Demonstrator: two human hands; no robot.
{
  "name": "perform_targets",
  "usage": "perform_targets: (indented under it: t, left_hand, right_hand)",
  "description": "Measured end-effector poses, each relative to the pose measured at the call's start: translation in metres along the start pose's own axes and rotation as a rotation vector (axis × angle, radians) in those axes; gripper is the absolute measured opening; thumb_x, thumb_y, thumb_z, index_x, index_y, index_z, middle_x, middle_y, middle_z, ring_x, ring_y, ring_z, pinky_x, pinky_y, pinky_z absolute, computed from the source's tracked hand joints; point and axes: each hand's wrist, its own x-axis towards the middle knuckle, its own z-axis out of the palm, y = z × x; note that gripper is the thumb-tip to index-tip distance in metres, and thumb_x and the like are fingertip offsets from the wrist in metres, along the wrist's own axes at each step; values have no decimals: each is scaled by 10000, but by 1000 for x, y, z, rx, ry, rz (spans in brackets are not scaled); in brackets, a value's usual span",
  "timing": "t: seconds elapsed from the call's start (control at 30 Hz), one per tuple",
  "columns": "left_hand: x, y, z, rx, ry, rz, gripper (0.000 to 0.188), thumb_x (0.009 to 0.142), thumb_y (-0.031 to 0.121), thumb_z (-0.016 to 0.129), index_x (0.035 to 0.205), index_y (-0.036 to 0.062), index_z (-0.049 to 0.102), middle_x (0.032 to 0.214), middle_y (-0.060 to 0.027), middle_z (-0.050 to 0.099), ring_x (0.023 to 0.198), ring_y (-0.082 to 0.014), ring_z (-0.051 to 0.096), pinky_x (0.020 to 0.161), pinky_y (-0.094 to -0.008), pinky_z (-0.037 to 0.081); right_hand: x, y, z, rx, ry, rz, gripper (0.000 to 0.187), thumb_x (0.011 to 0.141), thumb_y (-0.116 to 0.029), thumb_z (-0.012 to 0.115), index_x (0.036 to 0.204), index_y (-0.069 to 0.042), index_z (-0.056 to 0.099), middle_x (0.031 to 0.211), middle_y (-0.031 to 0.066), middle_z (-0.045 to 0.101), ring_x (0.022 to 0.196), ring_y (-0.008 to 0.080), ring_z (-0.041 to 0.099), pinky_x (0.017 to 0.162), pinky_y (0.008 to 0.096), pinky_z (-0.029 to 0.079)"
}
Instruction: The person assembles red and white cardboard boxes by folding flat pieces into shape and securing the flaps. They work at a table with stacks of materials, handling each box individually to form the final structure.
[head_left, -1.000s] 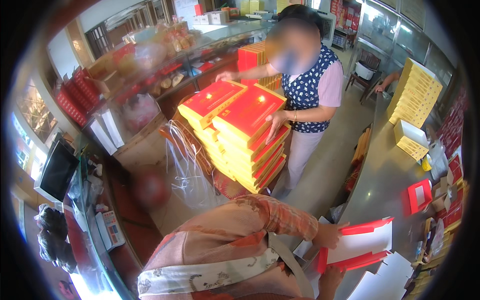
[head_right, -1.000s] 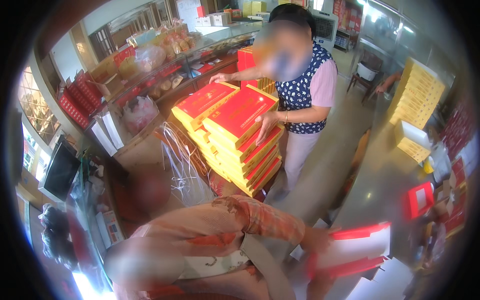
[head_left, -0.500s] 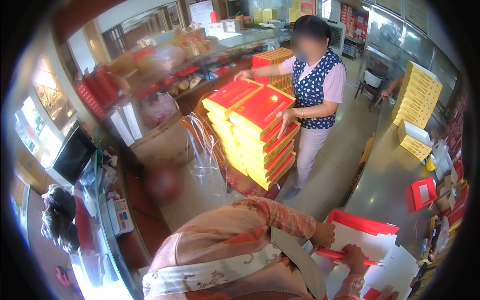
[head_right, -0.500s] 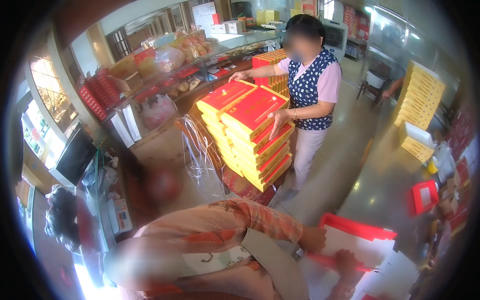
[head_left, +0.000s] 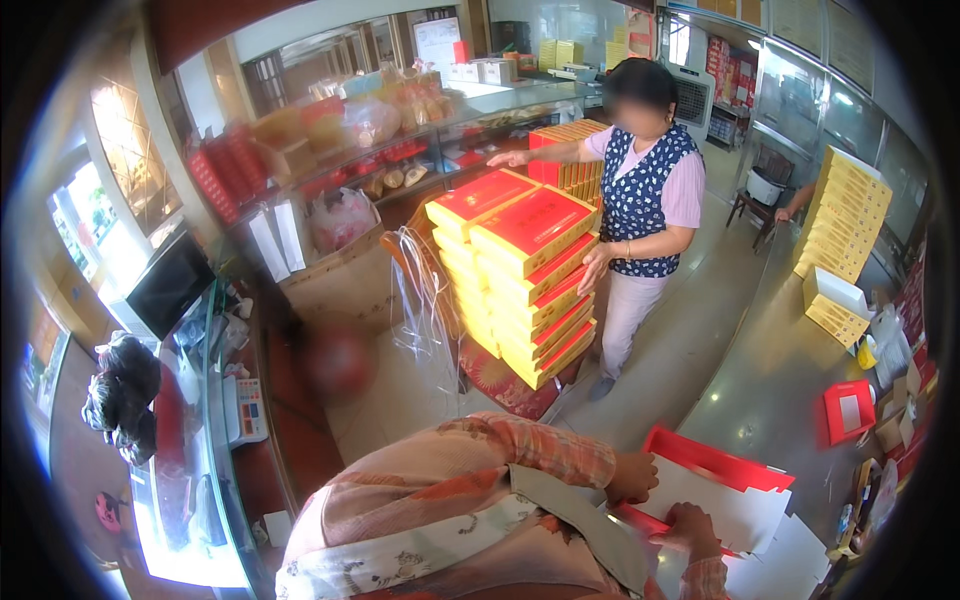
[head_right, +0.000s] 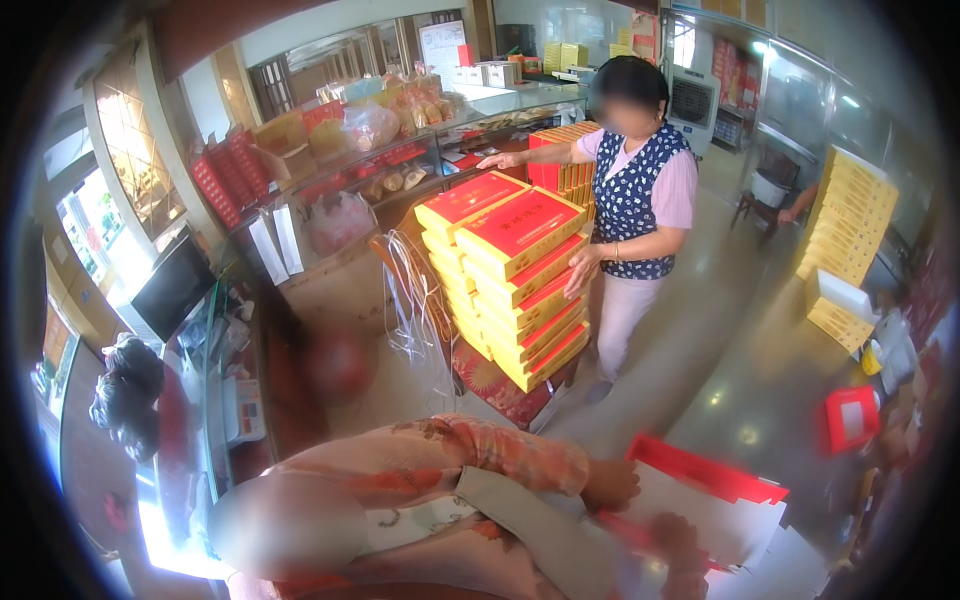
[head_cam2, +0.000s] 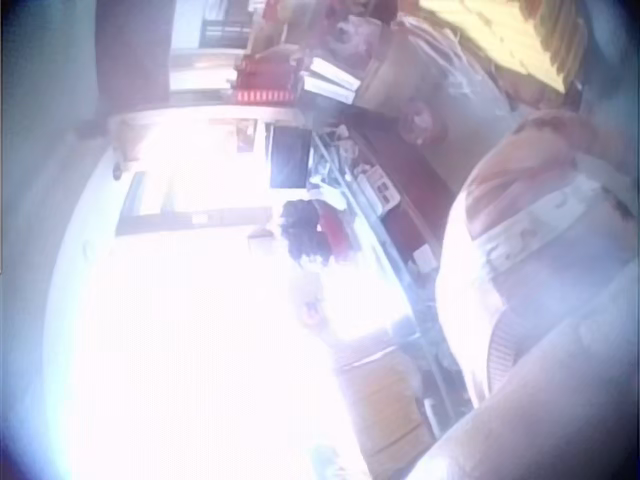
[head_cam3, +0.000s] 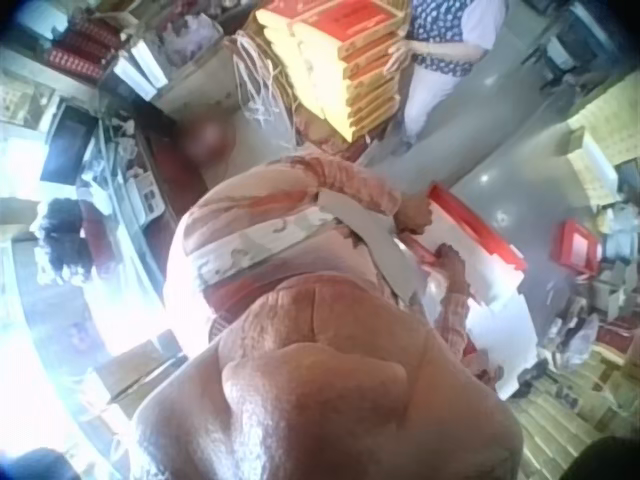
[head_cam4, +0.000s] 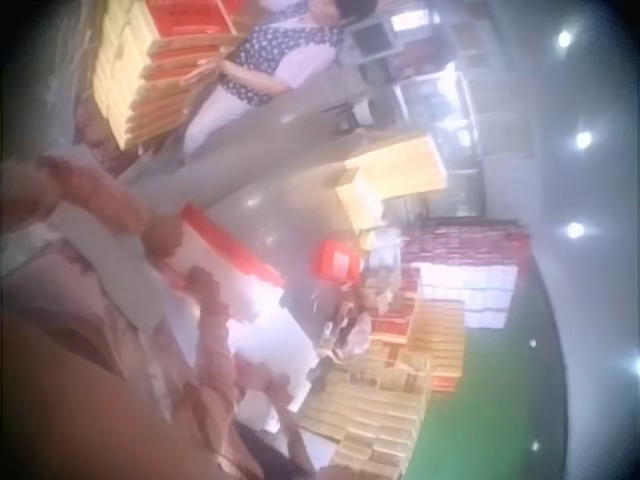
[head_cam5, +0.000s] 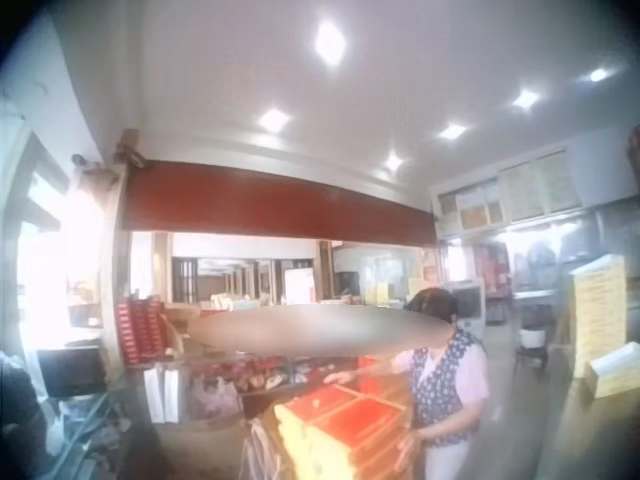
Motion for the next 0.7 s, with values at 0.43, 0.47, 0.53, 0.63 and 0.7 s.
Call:
perform_targets:
  t: [0.43,0.47,0.53,0.63,0.7]
  left_hand:
    - [-16,-10,-36,-63,106,108,398,716,336,860,1095,259,762,949,-28,688,962,-274,674,797,-474,494]
    - [-18,-12,-39,-56,82,110,392,714,338,862,1085,261,763,946,-19,687,964,-269,673,798,-467,487]
    - [-14,-11,-45,-50,51,110,378,714,341,863,1069,261,763,940,-7,686,964,-262,672,796,-454,474]
    - [-14,-8,-48,-50,39,115,349,720,372,860,1035,256,764,927,5,688,959,-255,673,788,-442,467]
    - [-18,-9,-48,-30,42,104,335,721,426,863,990,251,767,910,13,695,952,-254,679,782,-440,480]
  right_hand:
    - [27,-39,-2,579,-202,-321,691,765,-422,845,1396,-181,702,1058,196,733,995,383,706,901,477,556]
    - [19,-46,-23,583,-263,-279,698,758,-413,839,1405,-188,699,1089,191,728,1018,382,700,914,474,552]
    - [9,-45,-25,629,-287,-241,704,743,-401,830,1405,-200,704,1151,179,716,1071,376,685,939,466,541]
    - [5,-44,-13,719,-204,-242,702,721,-407,828,1387,-213,723,1233,155,693,1152,359,660,978,455,525]
    - [6,-49,-18,725,-200,-272,710,712,-427,835,1385,-227,728,1278,140,679,1199,349,643,1001,453,514]
